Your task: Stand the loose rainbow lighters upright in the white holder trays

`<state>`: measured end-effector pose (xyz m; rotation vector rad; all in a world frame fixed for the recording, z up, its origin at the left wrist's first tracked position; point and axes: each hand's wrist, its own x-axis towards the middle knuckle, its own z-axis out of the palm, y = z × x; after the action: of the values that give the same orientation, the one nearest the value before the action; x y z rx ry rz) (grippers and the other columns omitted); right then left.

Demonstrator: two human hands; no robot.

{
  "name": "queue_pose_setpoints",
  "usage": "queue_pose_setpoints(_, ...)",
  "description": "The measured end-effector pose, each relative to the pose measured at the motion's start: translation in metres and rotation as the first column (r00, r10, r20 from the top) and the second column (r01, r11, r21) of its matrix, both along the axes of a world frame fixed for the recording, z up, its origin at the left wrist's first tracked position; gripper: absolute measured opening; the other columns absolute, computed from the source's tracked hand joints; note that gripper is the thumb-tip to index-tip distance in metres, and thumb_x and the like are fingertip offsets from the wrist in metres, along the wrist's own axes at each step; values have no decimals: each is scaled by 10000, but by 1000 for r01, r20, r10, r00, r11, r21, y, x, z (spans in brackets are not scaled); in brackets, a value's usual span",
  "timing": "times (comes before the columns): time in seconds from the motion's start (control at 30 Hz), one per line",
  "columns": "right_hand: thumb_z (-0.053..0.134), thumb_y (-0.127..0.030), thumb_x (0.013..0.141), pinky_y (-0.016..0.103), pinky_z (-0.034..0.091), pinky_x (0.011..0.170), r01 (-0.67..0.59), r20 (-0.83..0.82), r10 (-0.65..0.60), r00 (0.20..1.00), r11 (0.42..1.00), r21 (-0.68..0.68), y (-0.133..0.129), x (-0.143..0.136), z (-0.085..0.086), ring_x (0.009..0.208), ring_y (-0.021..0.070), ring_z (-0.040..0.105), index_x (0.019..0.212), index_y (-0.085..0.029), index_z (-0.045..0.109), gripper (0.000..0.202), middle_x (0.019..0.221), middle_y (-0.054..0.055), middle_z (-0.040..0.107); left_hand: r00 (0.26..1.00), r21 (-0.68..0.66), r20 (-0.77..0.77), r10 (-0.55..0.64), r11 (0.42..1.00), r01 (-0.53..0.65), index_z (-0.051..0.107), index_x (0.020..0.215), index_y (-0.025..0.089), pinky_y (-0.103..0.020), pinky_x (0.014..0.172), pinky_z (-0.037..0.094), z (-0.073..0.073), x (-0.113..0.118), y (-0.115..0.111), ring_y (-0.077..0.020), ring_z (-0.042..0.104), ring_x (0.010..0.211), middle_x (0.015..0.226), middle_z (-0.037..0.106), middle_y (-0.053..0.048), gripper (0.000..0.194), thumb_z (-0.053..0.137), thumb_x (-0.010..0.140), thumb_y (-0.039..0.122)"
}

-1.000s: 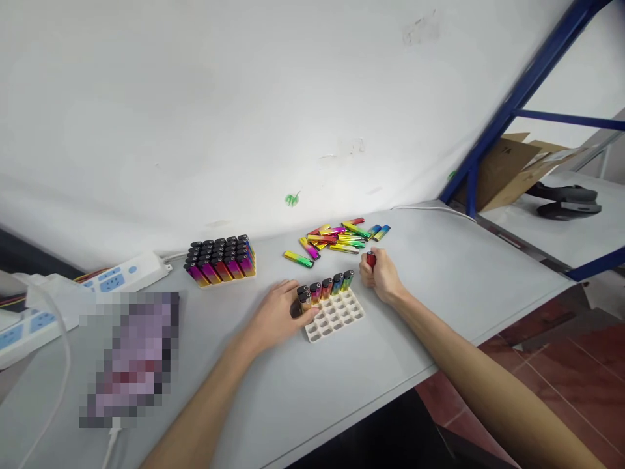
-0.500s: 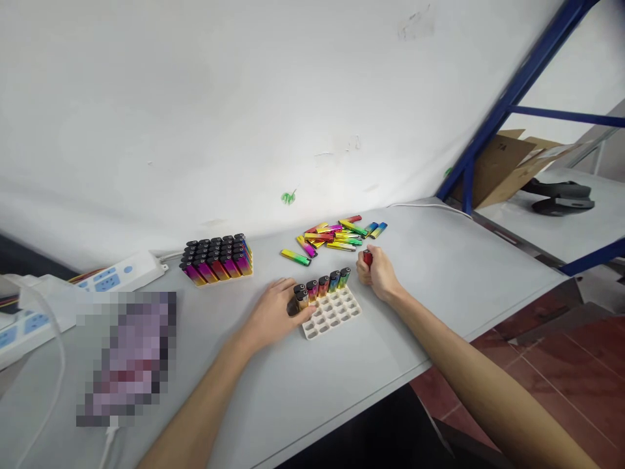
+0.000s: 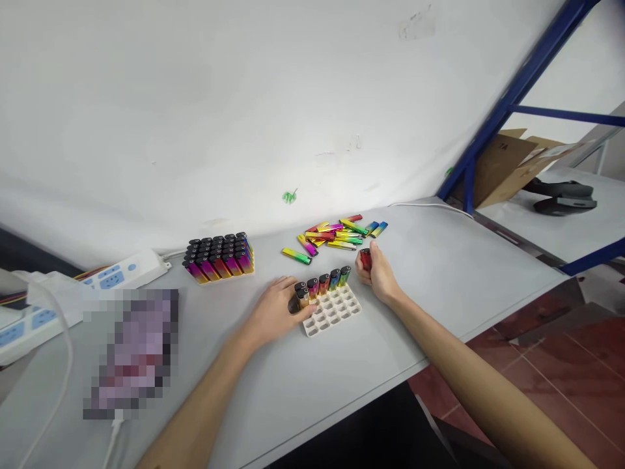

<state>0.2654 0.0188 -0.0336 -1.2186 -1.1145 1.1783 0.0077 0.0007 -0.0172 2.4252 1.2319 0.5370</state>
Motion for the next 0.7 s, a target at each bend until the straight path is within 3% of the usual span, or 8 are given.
queue_pose_setpoints(0.13,286,-649,952,271,287,492,20,119,-31,992,995,96,-8,-3,6,478,120,346,777,-204,569,556,539,-38,403,1000,-4,-25,3,1000,-3,544,715,202,-391,845,454,0,-1,0,-249,592,902,917,618,-58,348,588,860,516)
queue_pose_setpoints(0.23,424,-568,947,274,385,616,25,257,-64,964,988,152,-18,-3,10,620,133,470,874,-191,590,419,677,-14,528,1000,-6,-24,3,1000,-3,540,707,200,-392,839,455,2,-1,0,-248,593,896,911,618,-58,338,601,852,500)
queue_pose_setpoints(0.43,601,-467,890,317,449,713,73,533,-207,820,962,261,-53,1,34,774,169,560,882,-188,636,282,929,54,653,1000,8,-20,-4,1000,4,520,655,204,-378,820,453,4,1,-1,-240,591,876,882,615,-48,345,611,848,475)
queue_pose_setpoints(0.57,613,-406,915,300,480,649,-56,557,-123,821,954,294,-77,-8,58,745,163,617,1027,-216,624,220,908,40,679,1000,38,-15,-7,999,8,533,695,205,-370,816,452,2,0,0,-243,601,885,906,627,-46,349,627,838,509)
queue_pose_setpoints(0.7,629,-299,919,268,519,632,-240,641,-19,768,918,315,-85,-29,63,789,152,662,1067,-233,612,163,939,24,684,998,38,-15,-53,998,54,584,791,208,-373,833,445,1,-1,1,-240,586,901,913,621,-34,357,659,815,557)
